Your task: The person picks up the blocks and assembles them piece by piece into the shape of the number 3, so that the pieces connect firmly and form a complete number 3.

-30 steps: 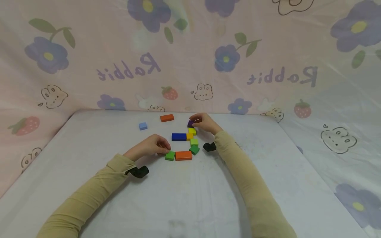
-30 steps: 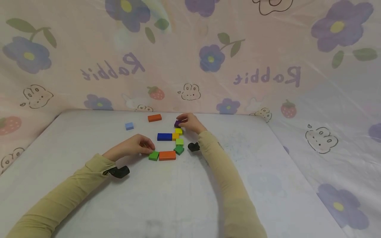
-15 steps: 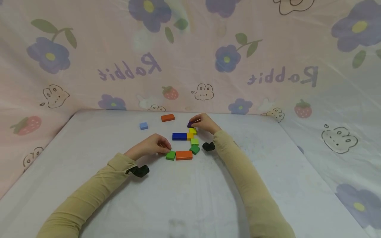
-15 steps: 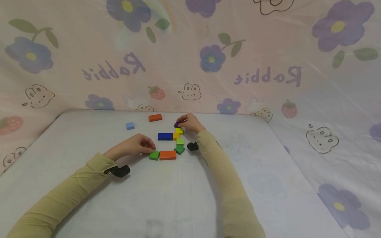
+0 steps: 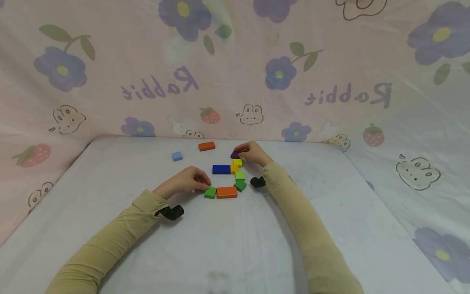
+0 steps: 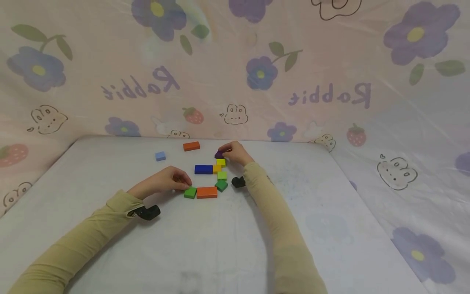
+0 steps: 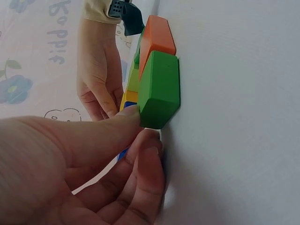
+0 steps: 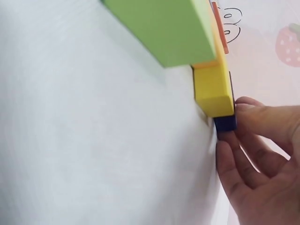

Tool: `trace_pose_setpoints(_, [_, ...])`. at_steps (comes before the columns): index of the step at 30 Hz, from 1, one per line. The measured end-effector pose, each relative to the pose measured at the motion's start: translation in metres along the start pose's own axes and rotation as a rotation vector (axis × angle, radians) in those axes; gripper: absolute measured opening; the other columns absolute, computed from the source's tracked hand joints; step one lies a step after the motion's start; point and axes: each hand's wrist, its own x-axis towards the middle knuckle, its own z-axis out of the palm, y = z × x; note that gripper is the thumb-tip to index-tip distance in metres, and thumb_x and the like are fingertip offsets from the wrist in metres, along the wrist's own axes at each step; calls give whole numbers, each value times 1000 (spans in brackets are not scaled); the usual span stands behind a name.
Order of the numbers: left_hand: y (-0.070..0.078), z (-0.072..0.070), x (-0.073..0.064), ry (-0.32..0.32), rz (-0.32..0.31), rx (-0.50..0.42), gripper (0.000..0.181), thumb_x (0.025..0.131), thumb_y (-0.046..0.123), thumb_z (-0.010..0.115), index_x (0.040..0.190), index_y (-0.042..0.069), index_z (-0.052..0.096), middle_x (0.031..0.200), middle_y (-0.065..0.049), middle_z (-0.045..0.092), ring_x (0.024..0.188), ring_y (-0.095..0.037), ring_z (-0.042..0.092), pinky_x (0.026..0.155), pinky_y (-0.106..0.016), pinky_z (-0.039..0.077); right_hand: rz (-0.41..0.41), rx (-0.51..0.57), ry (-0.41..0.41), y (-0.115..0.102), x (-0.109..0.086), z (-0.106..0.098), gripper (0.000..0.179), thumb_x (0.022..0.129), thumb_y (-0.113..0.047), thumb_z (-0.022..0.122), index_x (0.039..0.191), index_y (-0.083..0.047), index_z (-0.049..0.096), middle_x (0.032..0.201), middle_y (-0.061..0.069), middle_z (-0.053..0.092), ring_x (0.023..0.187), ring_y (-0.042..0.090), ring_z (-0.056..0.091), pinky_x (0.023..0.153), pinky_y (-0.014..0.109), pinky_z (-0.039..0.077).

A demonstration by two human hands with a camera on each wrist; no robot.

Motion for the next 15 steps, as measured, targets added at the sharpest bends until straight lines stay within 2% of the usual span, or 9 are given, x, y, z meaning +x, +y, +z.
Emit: trace_pose_setpoints(15, [-4, 0, -1, -14, 17, -11, 11, 88, 8, 69, 98, 3, 69, 84, -4, 64, 71, -17, 55, 65, -27, 49, 28, 19, 11, 3, -1, 3, 24, 94, -11, 61, 117, -13, 68, 117, 6, 62, 105, 23, 55, 94, 36, 44])
